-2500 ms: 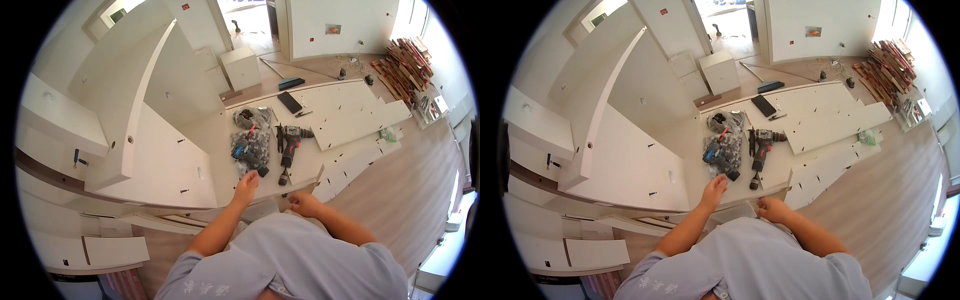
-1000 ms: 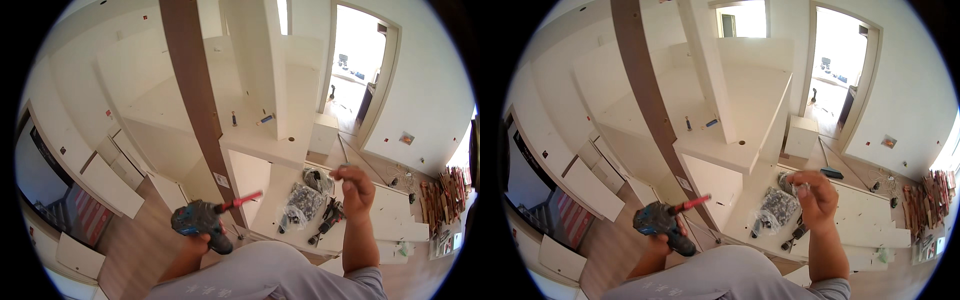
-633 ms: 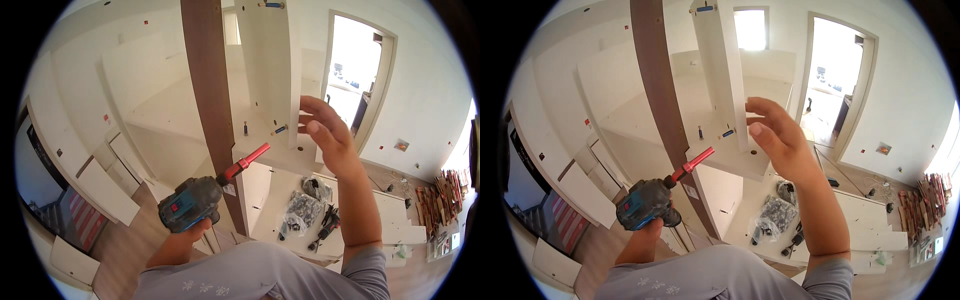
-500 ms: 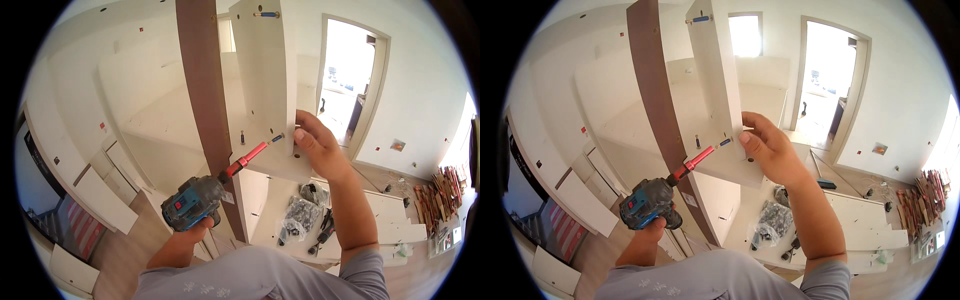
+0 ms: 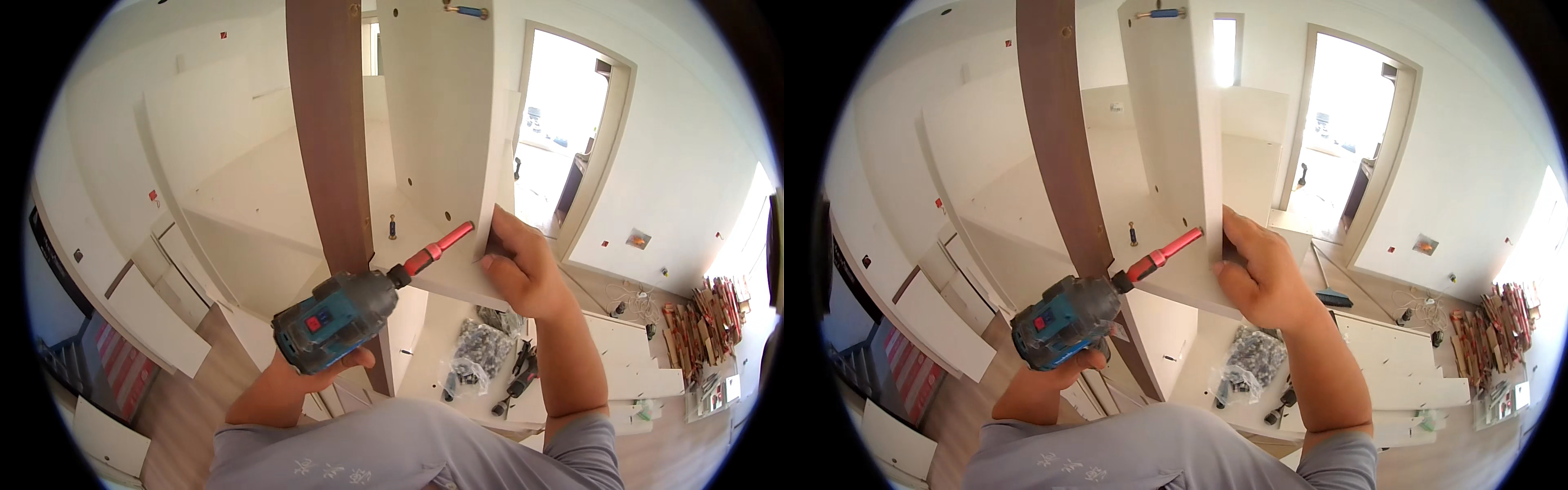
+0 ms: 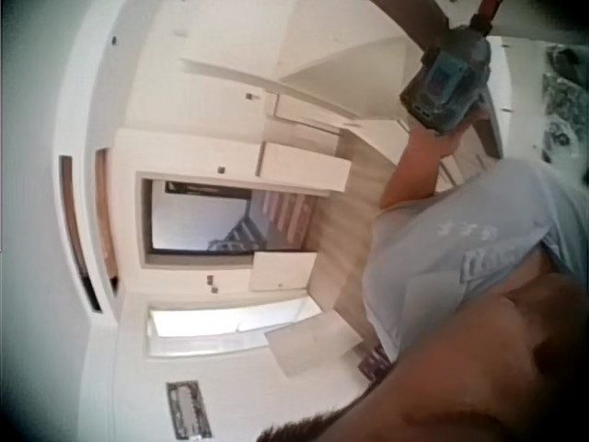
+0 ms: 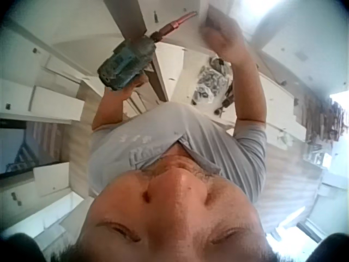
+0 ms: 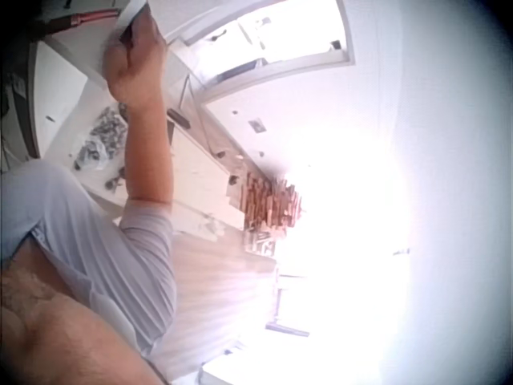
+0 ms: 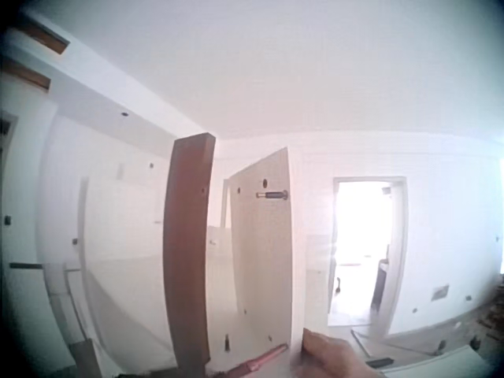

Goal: The person assembles a white cabinet by aligning panels, inserting dowels and fasteners, and using an electric screwdriver to secure the pieces before moving and organizing other cabinet parts in the room.

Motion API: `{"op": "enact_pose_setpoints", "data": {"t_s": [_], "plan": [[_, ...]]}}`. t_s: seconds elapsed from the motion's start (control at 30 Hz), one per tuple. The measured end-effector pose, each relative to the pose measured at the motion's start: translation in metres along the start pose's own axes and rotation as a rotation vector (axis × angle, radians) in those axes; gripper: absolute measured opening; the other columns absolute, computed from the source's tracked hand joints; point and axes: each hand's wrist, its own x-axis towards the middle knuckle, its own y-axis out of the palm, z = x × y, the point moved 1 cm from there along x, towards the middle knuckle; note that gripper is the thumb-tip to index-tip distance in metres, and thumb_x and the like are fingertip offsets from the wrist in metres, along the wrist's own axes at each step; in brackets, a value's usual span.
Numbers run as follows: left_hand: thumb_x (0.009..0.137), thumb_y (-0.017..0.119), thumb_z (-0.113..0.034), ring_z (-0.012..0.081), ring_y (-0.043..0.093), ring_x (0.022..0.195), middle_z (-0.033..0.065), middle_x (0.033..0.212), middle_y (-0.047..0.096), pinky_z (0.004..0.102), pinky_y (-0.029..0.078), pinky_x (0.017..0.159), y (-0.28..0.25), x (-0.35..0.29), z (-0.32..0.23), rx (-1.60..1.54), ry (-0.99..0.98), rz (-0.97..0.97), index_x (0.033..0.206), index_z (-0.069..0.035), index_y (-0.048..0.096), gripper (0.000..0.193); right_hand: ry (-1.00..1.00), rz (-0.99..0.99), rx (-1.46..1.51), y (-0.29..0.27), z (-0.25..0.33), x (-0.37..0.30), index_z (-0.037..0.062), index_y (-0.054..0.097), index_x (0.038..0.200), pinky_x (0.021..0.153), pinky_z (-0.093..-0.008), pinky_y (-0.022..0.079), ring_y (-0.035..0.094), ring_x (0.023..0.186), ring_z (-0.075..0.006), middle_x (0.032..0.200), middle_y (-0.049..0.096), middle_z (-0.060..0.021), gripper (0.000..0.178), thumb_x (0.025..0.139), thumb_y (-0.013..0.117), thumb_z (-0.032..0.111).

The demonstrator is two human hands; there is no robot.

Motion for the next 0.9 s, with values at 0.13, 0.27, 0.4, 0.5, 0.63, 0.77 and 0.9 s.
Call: {"op": "enact_pose_setpoints", "data": {"t_s": [0.13,0.27,0.4,0.5,0.63,0.77,0.9], "plan": [[0.084,0.086,-0.013,0.0174,0.067,0.11,0.0047,0.124,0.069,0.0336,0.055,0.092,-0.006,0.007,-0.009,-0.051,-0.13,0.032,0.138,-0.008,0.057,0.061,0.01,0.008,-0.075,-0.004,0.001,0.001,-0.0028,0.051,0.143,0.095,-0.0382,0.05,0.065,0.103,-0.0385,0.115,0.066,-0.0257,0.069,0.074,0.048,0.001],[0.084,0.082,0.002,0.0162,0.07,0.105,0.0072,0.121,0.07,0.031,0.06,0.09,-0.014,0.011,-0.004,-0.427,-0.173,0.074,0.135,-0.007,0.059,0.056,0.041,0.042,-0.091,-0.006,0.015,0.003,-0.0006,0.051,0.143,0.096,-0.0399,0.05,0.064,0.104,-0.0411,0.116,0.066,-0.0255,0.07,0.073,0.049,0.001],[0.084,0.079,0.005,0.0157,0.07,0.106,0.0074,0.117,0.071,0.0298,0.061,0.092,-0.012,0.011,-0.003,-0.468,-0.178,0.048,0.133,-0.007,0.059,0.054,0.015,0.052,-0.129,-0.005,0.012,0.004,-0.0001,0.051,0.144,0.096,-0.0415,0.05,0.064,0.106,-0.0425,0.117,0.066,-0.0252,0.071,0.073,0.05,0.002],[0.084,0.08,0.003,0.0153,0.07,0.104,0.0066,0.115,0.072,0.0313,0.061,0.09,-0.01,0.01,-0.01,-0.536,-0.227,0.023,0.133,-0.007,0.06,0.054,0.005,0.044,-0.135,-0.005,0.01,0.004,-0.0001,0.051,0.144,0.095,-0.0421,0.05,0.064,0.105,-0.0421,0.116,0.067,-0.0249,0.071,0.073,0.05,0.003],[0.086,0.083,-0.008,0.0156,0.07,0.104,0.0053,0.117,0.073,0.0314,0.058,0.087,-0.016,0.008,-0.022,0.204,-0.025,0.041,0.13,-0.008,0.063,0.048,-0.029,0.028,-0.138,-0.003,0.007,0.003,-0.0004,0.052,0.143,0.094,-0.0426,0.051,0.065,0.102,-0.0413,0.112,0.067,-0.0243,0.07,0.073,0.052,0.004],[0.085,0.086,-0.017,0.0173,0.069,0.107,0.0027,0.12,0.073,0.0333,0.056,0.089,-0.015,0.019,-0.025,0.194,-0.004,0.058,0.129,-0.01,0.064,0.05,0.011,0.028,-0.115,-0.005,0.009,0.003,0.0002,0.052,0.143,0.092,-0.0424,0.051,0.065,0.1,-0.0405,0.11,0.067,-0.0239,0.069,0.074,0.053,0.004],[0.08,0.089,-0.013,0.0162,0.067,0.11,0.0018,0.12,0.072,0.0342,0.055,0.091,-0.017,0.018,-0.022,0.254,0.136,0.061,0.131,-0.01,0.063,0.057,0.009,0.003,-0.094,-0.002,0.011,0.003,0.0006,0.053,0.142,0.091,-0.0418,0.051,0.065,0.1,-0.0401,0.11,0.067,-0.0236,0.067,0.075,0.054,0.004]]}}
